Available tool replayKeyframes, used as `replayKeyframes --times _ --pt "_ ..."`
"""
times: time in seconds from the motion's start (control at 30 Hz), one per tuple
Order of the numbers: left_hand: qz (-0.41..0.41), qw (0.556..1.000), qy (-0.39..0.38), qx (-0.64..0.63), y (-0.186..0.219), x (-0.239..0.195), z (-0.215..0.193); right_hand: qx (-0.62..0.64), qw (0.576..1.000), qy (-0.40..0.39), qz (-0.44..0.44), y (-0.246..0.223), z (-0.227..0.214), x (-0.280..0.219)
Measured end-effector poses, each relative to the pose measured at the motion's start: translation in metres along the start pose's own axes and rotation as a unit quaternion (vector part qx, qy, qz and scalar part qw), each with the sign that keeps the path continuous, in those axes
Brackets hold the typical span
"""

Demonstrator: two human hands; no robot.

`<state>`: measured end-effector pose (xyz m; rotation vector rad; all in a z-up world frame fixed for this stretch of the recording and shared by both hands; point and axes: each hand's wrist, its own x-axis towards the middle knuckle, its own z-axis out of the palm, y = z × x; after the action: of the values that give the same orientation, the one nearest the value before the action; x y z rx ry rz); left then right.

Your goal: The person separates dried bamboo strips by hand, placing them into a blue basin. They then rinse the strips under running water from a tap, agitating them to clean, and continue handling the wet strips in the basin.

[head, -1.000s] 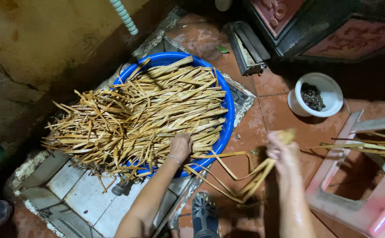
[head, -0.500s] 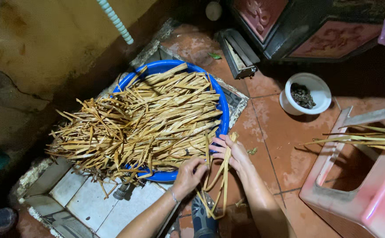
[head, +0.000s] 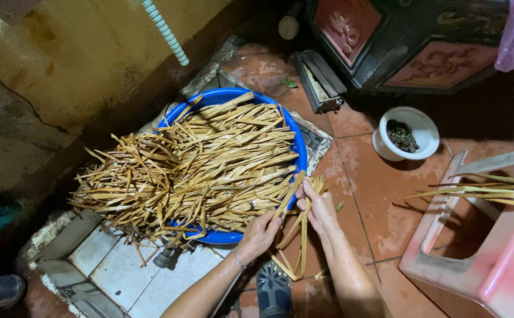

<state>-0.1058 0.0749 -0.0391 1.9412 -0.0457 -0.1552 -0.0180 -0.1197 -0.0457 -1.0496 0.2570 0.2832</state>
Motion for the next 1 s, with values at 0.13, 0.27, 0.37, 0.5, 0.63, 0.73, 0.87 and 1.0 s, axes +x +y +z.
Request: replayKeyframes --times 0.13,0.27,0.37,0.5,0.63,0.73,0.87,1.0 --pt "0.001 0.998 -0.054 0.024 0.017 0.018 -0.005 -0.064 0.994 0.03 -0.079 -0.02 0.013 -0.013" --pt "0.017 0.996 -0.064 -0.063 0.042 0.038 -0.002 -0.119 0.988 0.031 -0.092 -0.036 0.027 -0.022" --pt "0.033 0.999 -0.036 -0.024 0.054 0.065 0.017 -0.075 0.996 0.003 -0.056 -0.037 0.036 -0.03" --pt "0.139 0.971 -0.067 0.183 0.066 0.087 0.038 -0.014 0.996 0.033 -0.081 -0.043 0.027 -0.019" --pt "0.204 0.929 -0.111 0.288 0.065 0.059 0.046 0.129 0.973 0.168 -0.09 -0.064 -0.04 0.027" --pt "0.268 0.946 -0.055 0.172 0.055 0.029 0.039 0.168 0.959 0.189 -0.13 -0.075 -0.111 0.068" --pt "0.289 0.941 -0.063 0.165 0.032 0.003 0.031 0.17 0.95 0.242 -0.105 -0.054 -0.189 0.094" --pt "0.292 0.94 -0.079 0.16 0.011 -0.023 0.001 0.148 0.941 0.273 -0.134 -0.069 -0.246 0.093"
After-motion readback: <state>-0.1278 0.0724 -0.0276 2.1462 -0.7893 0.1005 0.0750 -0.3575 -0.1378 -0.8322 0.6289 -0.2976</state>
